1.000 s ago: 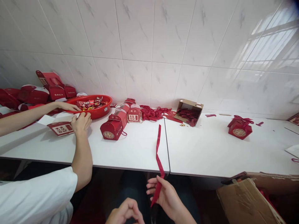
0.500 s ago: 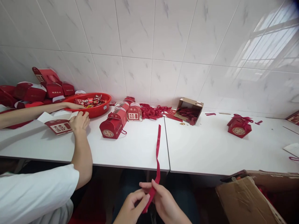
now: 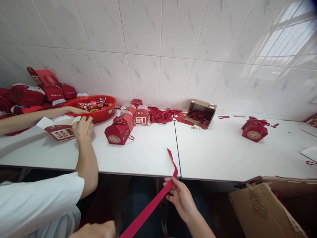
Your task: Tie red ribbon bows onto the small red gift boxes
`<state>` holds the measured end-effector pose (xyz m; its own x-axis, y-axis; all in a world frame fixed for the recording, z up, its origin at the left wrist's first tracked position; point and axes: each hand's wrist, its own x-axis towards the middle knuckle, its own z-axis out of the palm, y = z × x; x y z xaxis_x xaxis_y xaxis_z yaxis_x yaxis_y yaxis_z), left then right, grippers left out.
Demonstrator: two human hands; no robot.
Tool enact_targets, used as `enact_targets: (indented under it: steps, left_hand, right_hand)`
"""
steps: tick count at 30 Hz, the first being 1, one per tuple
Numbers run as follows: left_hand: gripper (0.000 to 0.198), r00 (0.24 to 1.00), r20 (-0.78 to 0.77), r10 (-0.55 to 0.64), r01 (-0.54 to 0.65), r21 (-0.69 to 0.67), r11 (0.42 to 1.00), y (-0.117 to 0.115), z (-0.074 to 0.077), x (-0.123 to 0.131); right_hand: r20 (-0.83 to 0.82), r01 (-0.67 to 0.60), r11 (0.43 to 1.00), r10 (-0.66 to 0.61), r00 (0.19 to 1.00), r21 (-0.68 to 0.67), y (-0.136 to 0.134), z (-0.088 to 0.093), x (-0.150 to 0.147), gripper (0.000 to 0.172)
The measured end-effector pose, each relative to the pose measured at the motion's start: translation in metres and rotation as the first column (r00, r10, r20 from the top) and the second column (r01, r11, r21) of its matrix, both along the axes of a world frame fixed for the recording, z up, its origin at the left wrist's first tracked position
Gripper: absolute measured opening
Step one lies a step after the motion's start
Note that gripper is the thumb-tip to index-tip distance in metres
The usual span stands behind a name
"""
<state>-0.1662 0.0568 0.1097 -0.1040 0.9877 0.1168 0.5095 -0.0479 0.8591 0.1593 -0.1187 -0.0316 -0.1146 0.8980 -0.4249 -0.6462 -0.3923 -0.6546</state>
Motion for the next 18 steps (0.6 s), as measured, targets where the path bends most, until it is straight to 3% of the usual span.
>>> enact_targets:
  steps: [1, 4, 7, 9, 15, 18]
  left_hand:
    - [0.047, 0.999, 0.034, 0.021, -0.024, 0.074, 0.997, 0.021, 0.002, -0.013]
    - [0.067, 0.992, 0.114, 0.048, -0.071, 0.211, 0.975, 0.058, -0.009, -0.043]
    - [0.045, 0.991, 0.127, 0.038, -0.071, 0.268, 0.961, 0.068, -0.027, -0.059]
    - [0.040, 0.993, 0.110, 0.047, -0.077, 0.285, 0.955, 0.070, -0.035, -0.066]
    - [0.070, 0.984, 0.002, 0.180, -0.172, 0.294, 0.940, 0.080, -0.034, -0.069]
    - [0.039, 0.956, -0.073, 0.285, -0.250, 0.309, 0.917, 0.070, -0.033, -0.059]
  right_hand:
    - [-0.003, 0.027, 0.999, -0.027, 1.000, -0.018, 0.001, -0.002, 0.000, 0.035]
    - [-0.036, 0.101, 0.993, -0.103, 0.994, -0.062, 0.005, -0.009, 0.001, 0.031]
    - [-0.058, 0.167, 0.982, -0.172, 0.983, -0.089, 0.007, -0.015, 0.004, 0.026]
    - [-0.058, 0.217, 0.972, -0.223, 0.973, -0.093, 0.007, -0.016, 0.008, 0.023]
    - [-0.023, 0.361, 0.933, -0.361, 0.932, -0.007, 0.007, -0.013, 0.033, 0.021]
    - [-0.038, 0.482, 0.876, -0.482, 0.875, 0.005, 0.010, -0.010, 0.054, 0.025]
